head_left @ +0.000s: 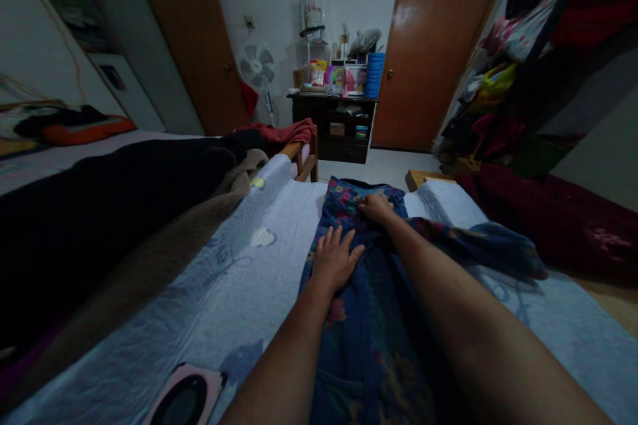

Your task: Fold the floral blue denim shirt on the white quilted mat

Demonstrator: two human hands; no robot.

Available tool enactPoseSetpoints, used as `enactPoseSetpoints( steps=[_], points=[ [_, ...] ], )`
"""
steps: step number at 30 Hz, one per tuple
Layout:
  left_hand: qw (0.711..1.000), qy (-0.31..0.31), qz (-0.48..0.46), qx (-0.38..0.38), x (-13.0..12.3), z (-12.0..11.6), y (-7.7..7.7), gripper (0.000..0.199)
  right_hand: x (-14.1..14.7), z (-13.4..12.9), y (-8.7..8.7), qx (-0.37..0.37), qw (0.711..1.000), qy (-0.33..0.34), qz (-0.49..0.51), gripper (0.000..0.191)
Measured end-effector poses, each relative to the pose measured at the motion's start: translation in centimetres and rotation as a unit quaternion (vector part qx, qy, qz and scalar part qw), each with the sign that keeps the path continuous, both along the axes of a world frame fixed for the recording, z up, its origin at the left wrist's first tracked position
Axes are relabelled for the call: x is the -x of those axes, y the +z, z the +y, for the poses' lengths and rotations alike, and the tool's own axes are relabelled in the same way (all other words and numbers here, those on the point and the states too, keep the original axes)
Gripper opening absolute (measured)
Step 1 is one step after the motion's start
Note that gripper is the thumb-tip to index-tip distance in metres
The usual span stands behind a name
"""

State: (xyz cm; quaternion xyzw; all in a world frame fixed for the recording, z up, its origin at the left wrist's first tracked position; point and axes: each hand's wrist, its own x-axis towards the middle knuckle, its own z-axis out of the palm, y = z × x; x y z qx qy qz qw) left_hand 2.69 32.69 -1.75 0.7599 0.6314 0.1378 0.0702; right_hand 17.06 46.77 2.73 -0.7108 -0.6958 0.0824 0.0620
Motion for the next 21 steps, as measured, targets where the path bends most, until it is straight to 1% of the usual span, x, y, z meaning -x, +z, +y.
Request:
enactPoseSetpoints(
  steps=[3, 5, 8, 10, 12, 14, 17, 19, 21],
  points=[
    [0.996, 0.079, 0.012, -0.028, -0.1, 0.2, 0.0, 0.055, -0.1, 0.9, -0.1, -0.017, 1.000, 0.000, 0.000, 0.029],
    [0.993, 0.108, 0.025, -0.033, -0.2, 0.2, -0.1, 0.054, 0.1, 1.0, -0.4, -0.039, 0.999, -0.007, -0.004, 0.031],
    [0.992, 0.114, 0.039, -0.031, -0.3, 0.0, -0.4, 0.055, 1.2, 0.9, -0.9, -0.075, 0.997, -0.020, -0.012, 0.035],
    [0.992, 0.113, 0.042, -0.034, -0.4, -0.1, -0.6, 0.054, 2.4, 1.2, -1.0, -0.116, 0.993, -0.002, -0.006, 0.039],
    [0.992, 0.112, 0.040, -0.042, -0.3, 0.0, -0.5, 0.053, 3.9, 1.8, -0.9, -0.142, 0.989, 0.025, 0.028, 0.041],
    [0.993, 0.109, 0.029, -0.048, 0.0, 0.2, -0.2, 0.050, 5.1, 2.8, -0.8, -0.137, 0.986, 0.034, 0.093, 0.041],
    [0.994, 0.103, 0.000, -0.040, 0.9, 0.6, 0.5, 0.040, 6.3, 4.6, -0.9, -0.105, 0.975, 0.026, 0.192, 0.040],
    [0.993, 0.111, -0.012, -0.034, 1.4, 0.8, 0.7, 0.035, 6.7, 5.6, -1.3, -0.094, 0.969, 0.030, 0.226, 0.038],
    [0.992, 0.122, -0.009, -0.038, 1.6, 0.8, 0.5, 0.037, 6.8, 6.4, -1.9, -0.090, 0.965, 0.041, 0.241, 0.034]
  ],
)
